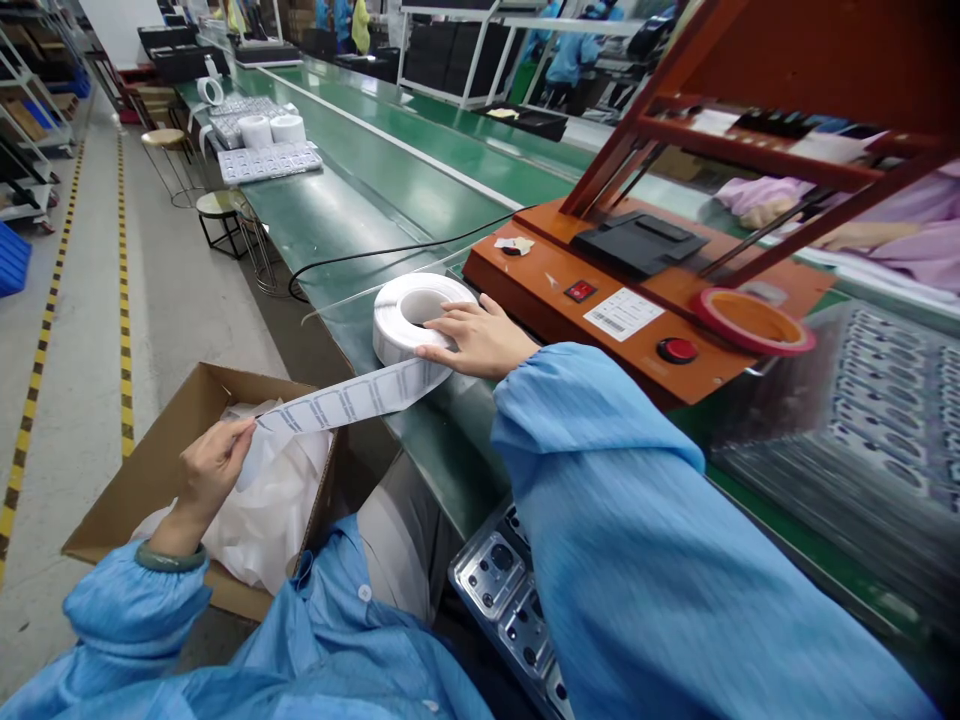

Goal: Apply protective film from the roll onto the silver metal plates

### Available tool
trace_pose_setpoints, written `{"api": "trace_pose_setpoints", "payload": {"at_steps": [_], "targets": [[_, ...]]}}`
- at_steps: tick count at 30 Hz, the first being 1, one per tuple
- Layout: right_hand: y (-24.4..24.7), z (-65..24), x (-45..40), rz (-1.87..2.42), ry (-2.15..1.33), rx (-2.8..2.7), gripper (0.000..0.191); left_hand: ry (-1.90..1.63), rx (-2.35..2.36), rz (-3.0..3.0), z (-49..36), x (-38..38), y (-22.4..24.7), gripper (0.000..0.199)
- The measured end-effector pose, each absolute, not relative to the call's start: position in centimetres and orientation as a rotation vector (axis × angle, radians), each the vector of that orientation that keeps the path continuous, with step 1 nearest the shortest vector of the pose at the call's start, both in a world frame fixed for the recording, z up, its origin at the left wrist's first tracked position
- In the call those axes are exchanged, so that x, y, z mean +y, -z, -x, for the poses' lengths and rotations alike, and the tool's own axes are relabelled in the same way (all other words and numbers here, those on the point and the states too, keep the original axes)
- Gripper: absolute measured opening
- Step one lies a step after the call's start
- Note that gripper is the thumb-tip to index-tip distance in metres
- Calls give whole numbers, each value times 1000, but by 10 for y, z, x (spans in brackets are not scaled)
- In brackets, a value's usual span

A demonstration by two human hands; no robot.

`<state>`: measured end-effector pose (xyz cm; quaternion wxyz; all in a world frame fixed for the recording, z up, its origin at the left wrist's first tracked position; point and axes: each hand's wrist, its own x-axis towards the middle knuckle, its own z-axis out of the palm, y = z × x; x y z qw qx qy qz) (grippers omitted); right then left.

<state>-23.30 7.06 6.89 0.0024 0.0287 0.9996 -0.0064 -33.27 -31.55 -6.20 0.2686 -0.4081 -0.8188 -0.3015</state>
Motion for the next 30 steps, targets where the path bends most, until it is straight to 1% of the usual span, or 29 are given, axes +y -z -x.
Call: {"api": "trace_pose_setpoints", "payload": {"at_steps": [5,8,12,17,19,21,27,28,30], "targets": [[-67,236,69,-58,60,3172,56,722,-2195,1071,338,-337,76,11],[-68,244,66,-128,-4,3179,56,663,-2192,1046,341,-342,81,11],[-69,257,64,-251,-115,3182,61,634,-2193,1036,345,-344,82,13],[-67,269,70,-578,-111,3220,76,566,-2194,1075,344,-347,81,13],[-66,272,73,-685,-103,3213,79,549,-2202,1067,341,-351,82,13],[-65,274,77,-713,-88,3194,74,551,-2212,1033,339,-355,83,13],[-67,271,90,-548,-27,3160,47,581,-2210,916,339,-367,89,12],[-68,270,90,-562,-21,3163,44,577,-2206,909,340,-368,89,12],[-69,270,87,-625,-8,3175,47,564,-2195,894,340,-368,89,11]]}}
